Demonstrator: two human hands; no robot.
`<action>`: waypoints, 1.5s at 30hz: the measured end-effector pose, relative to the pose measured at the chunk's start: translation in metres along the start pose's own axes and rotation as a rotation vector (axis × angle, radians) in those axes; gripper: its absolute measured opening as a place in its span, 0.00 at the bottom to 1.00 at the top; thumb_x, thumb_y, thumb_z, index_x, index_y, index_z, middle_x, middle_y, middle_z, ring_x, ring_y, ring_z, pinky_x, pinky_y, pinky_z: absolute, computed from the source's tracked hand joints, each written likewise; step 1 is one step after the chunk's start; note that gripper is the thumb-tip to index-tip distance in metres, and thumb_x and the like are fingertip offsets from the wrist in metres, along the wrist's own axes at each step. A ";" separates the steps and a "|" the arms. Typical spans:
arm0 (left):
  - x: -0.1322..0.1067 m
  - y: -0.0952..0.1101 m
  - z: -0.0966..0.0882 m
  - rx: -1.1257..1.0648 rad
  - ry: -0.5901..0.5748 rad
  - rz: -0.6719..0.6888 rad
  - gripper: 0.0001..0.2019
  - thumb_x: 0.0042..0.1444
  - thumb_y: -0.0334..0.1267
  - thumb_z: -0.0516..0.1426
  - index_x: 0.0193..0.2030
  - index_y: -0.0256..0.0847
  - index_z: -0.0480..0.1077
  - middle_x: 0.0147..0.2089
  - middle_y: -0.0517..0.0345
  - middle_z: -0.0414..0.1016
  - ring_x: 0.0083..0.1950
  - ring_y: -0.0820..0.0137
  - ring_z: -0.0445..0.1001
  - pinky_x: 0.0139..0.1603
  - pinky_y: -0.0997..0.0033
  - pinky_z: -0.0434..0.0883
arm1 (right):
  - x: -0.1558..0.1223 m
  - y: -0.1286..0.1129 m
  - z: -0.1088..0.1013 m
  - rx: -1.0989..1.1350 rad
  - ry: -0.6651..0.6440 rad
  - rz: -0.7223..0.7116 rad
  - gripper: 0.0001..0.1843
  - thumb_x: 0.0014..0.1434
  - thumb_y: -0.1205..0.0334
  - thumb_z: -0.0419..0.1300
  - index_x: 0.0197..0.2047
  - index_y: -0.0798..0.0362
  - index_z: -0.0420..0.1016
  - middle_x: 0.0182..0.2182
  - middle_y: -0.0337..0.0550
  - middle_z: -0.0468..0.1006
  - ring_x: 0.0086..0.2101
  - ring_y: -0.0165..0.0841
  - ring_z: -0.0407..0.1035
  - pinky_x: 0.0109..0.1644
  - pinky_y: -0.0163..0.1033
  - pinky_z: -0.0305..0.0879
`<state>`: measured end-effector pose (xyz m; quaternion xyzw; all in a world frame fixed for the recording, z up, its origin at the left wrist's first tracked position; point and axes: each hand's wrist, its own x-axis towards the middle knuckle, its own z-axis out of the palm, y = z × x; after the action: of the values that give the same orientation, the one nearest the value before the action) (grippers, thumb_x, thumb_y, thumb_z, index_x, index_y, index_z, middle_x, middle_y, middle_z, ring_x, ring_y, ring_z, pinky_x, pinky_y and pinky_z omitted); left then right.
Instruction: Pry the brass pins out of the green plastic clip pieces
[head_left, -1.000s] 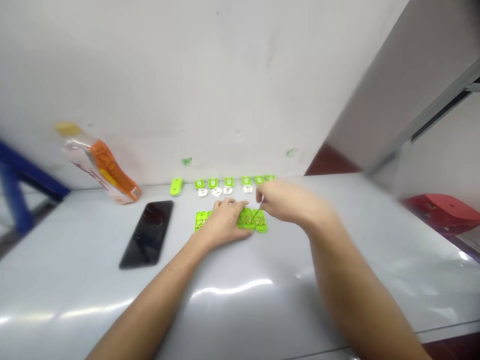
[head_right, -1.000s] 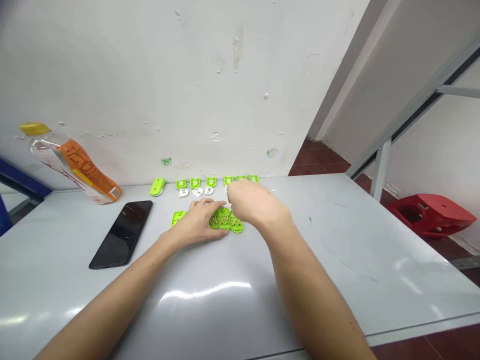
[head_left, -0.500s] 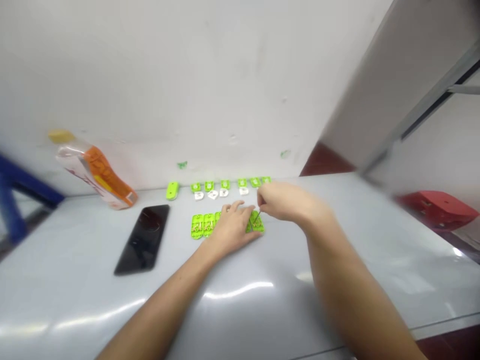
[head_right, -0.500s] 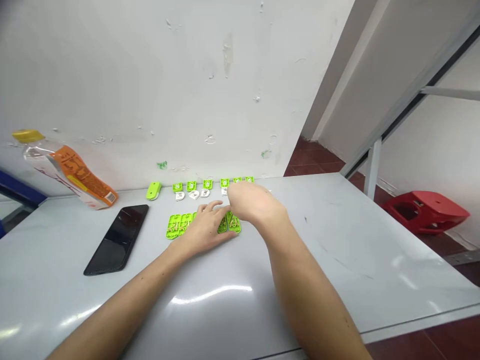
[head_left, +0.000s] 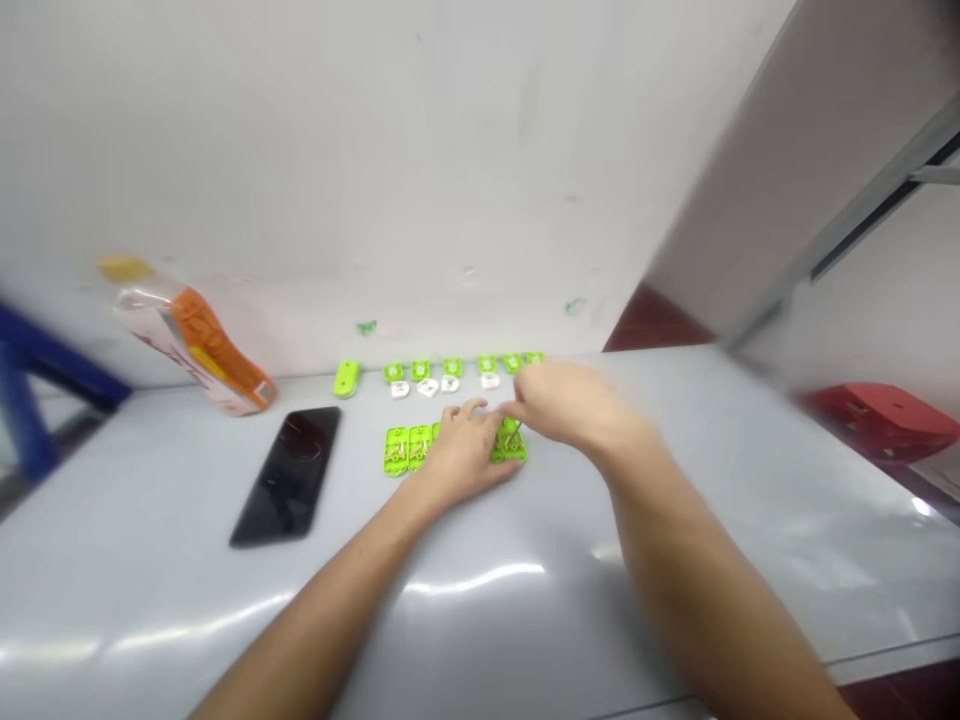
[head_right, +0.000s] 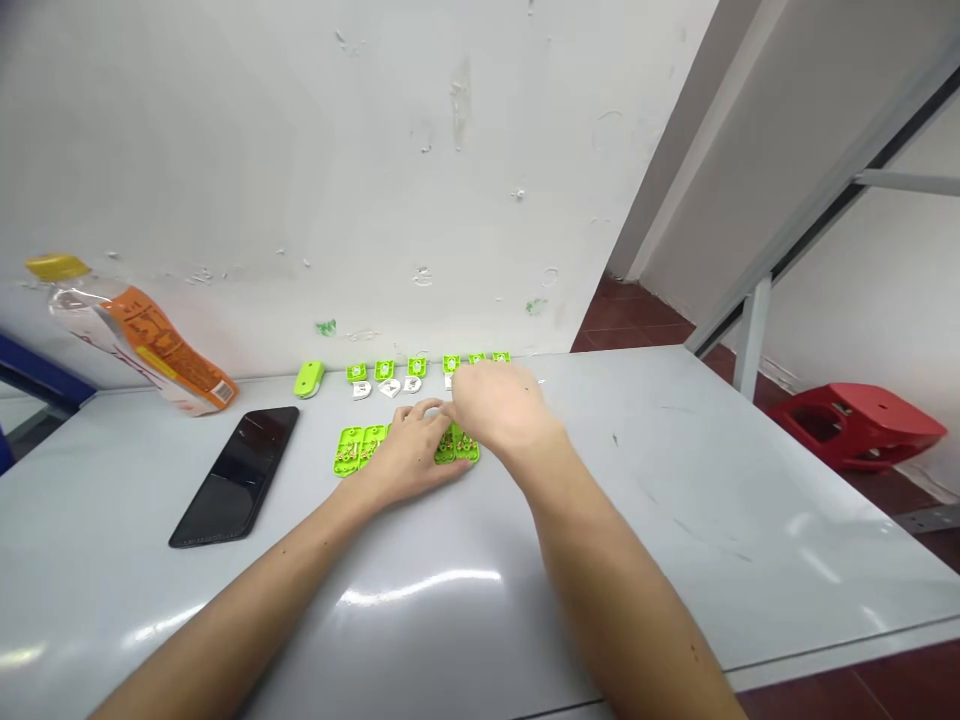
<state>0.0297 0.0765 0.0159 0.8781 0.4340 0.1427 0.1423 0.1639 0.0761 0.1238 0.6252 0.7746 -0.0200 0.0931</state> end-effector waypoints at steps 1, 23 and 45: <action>0.000 0.000 -0.001 -0.002 0.002 0.004 0.26 0.54 0.50 0.52 0.58 0.43 0.59 0.51 0.51 0.73 0.65 0.52 0.53 0.58 0.52 0.54 | 0.001 -0.002 0.001 -0.003 0.010 0.008 0.14 0.60 0.59 0.52 0.26 0.55 0.71 0.21 0.45 0.71 0.24 0.33 0.66 0.25 0.35 0.54; 0.000 0.001 -0.002 -0.027 0.012 0.006 0.21 0.54 0.50 0.53 0.53 0.43 0.64 0.49 0.51 0.73 0.63 0.52 0.55 0.56 0.53 0.55 | -0.001 0.001 0.002 0.065 0.044 -0.087 0.10 0.57 0.63 0.54 0.43 0.53 0.70 0.33 0.45 0.76 0.31 0.34 0.69 0.28 0.34 0.56; 0.000 -0.002 0.002 -0.032 0.026 -0.006 0.24 0.54 0.51 0.54 0.55 0.44 0.63 0.51 0.49 0.71 0.62 0.53 0.55 0.55 0.52 0.55 | -0.001 0.001 0.002 0.046 0.048 -0.080 0.15 0.55 0.67 0.55 0.47 0.54 0.70 0.36 0.47 0.76 0.33 0.35 0.70 0.30 0.34 0.57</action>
<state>0.0294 0.0775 0.0135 0.8724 0.4362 0.1604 0.1512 0.1658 0.0751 0.1218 0.5962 0.8003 -0.0265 0.0591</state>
